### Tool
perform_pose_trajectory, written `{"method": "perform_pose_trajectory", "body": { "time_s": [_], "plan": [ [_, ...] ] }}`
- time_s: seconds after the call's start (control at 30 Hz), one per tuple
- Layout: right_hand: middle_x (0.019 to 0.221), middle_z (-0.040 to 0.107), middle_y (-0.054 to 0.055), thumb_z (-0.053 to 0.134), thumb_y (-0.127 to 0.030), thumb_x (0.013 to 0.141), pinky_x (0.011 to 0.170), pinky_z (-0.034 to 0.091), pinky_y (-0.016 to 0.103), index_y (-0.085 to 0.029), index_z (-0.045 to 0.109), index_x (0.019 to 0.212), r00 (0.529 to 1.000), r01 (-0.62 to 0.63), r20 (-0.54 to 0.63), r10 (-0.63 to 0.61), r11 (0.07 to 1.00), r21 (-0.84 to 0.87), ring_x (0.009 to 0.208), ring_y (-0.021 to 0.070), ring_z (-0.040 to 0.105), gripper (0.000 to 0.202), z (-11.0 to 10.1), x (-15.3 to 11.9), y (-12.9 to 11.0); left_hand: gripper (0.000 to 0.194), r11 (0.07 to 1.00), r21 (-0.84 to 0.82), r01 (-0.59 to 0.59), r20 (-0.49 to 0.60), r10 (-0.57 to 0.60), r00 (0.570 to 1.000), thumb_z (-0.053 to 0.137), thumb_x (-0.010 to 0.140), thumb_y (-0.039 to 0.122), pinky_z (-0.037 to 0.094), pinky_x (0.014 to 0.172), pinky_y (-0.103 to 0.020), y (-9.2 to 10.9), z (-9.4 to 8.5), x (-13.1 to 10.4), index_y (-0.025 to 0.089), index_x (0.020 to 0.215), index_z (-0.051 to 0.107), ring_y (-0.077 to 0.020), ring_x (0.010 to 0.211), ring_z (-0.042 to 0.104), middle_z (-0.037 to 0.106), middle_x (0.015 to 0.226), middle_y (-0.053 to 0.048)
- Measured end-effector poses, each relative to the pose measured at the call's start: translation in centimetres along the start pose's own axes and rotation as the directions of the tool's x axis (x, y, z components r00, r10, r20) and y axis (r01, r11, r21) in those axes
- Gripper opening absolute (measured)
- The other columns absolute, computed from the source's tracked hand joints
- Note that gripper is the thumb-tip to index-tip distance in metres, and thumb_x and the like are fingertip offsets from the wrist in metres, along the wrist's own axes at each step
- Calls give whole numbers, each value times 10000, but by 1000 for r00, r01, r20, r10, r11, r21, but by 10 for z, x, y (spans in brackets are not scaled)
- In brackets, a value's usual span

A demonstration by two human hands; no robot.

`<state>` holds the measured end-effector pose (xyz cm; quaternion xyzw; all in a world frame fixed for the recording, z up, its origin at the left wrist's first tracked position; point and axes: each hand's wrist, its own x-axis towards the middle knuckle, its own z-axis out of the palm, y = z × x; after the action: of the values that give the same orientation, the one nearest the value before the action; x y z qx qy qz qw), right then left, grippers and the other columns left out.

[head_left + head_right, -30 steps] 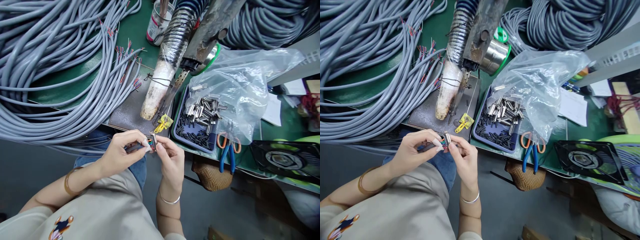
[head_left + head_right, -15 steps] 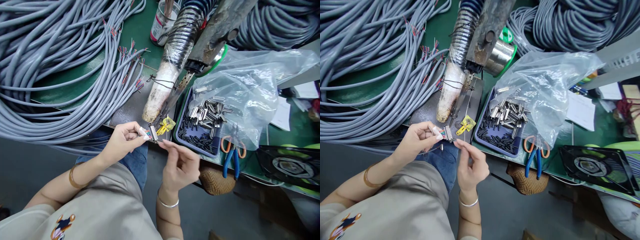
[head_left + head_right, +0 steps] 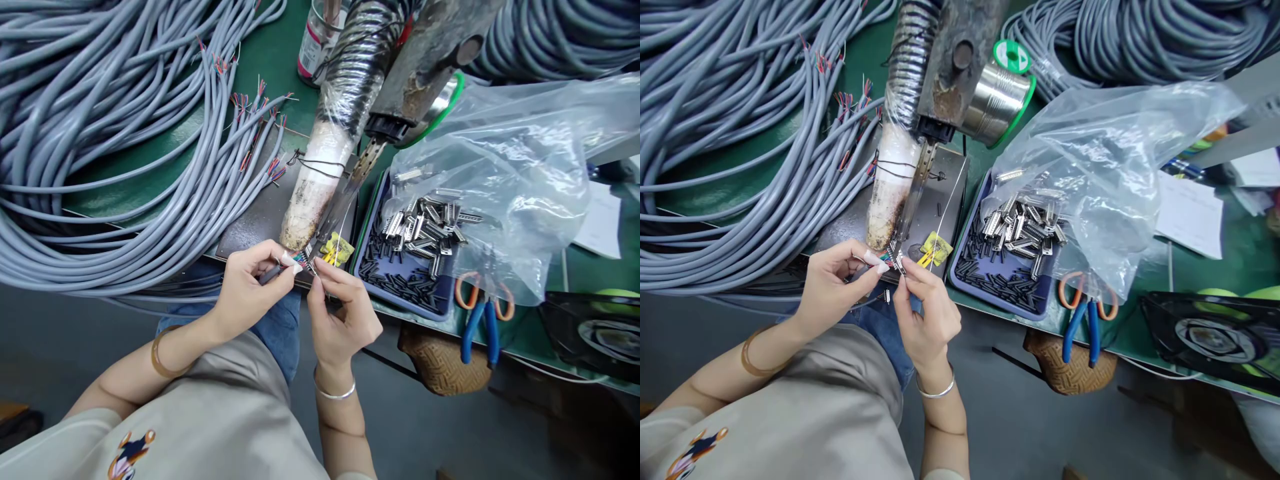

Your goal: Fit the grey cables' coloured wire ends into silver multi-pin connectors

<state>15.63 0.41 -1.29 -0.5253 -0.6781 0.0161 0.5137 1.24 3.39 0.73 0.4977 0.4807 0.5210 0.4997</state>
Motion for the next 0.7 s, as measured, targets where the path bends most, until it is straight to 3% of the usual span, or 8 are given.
{"method": "perform_pose_trajectory", "body": {
  "time_s": [0.2, 0.37, 0.57, 0.7],
  "plan": [
    [1050, 830, 22, 751, -82, 888, 801, 647, 245, -223, 665, 964, 1000, 16, -7, -16, 1000, 13, 919, 146, 806, 182, 1, 4, 2, 130, 996, 71, -60, -27, 62, 998, 716, 832, 153, 383, 455, -171, 1, 1, -2, 172, 741, 625, -58, 472, 462, 576, 600, 46],
    [1064, 831, 21, 781, -87, 869, 813, 656, 273, -242, 686, 996, 1000, 29, 2, -28, 999, -28, 924, 166, 811, 221, -1, 7, -1, 135, 994, 108, -29, -26, 32, 999, 726, 866, 210, 414, 468, -178, 4, 1, -3, 179, 771, 636, -68, 492, 475, 580, 619, 38],
    [1042, 837, 27, 761, -108, 887, 692, 643, 232, -237, 633, 891, 999, 46, 8, -46, 997, -57, 803, 142, 807, 182, -1, 6, -2, 149, 994, 105, 27, -1, -27, 1000, 737, 849, 215, 419, 467, -185, 7, 0, -3, 179, 757, 625, -71, 487, 495, 589, 624, 36],
    [1005, 834, 15, 762, -126, 902, 688, 633, 232, -236, 643, 916, 1000, 15, 25, -14, 998, -68, 815, 144, 804, 163, -2, 6, -1, 128, 984, 175, -22, 1, 22, 1000, 721, 857, 190, 443, 514, -196, 4, -1, -4, 176, 760, 639, -84, 529, 525, 639, 654, 19]
  ]
}}
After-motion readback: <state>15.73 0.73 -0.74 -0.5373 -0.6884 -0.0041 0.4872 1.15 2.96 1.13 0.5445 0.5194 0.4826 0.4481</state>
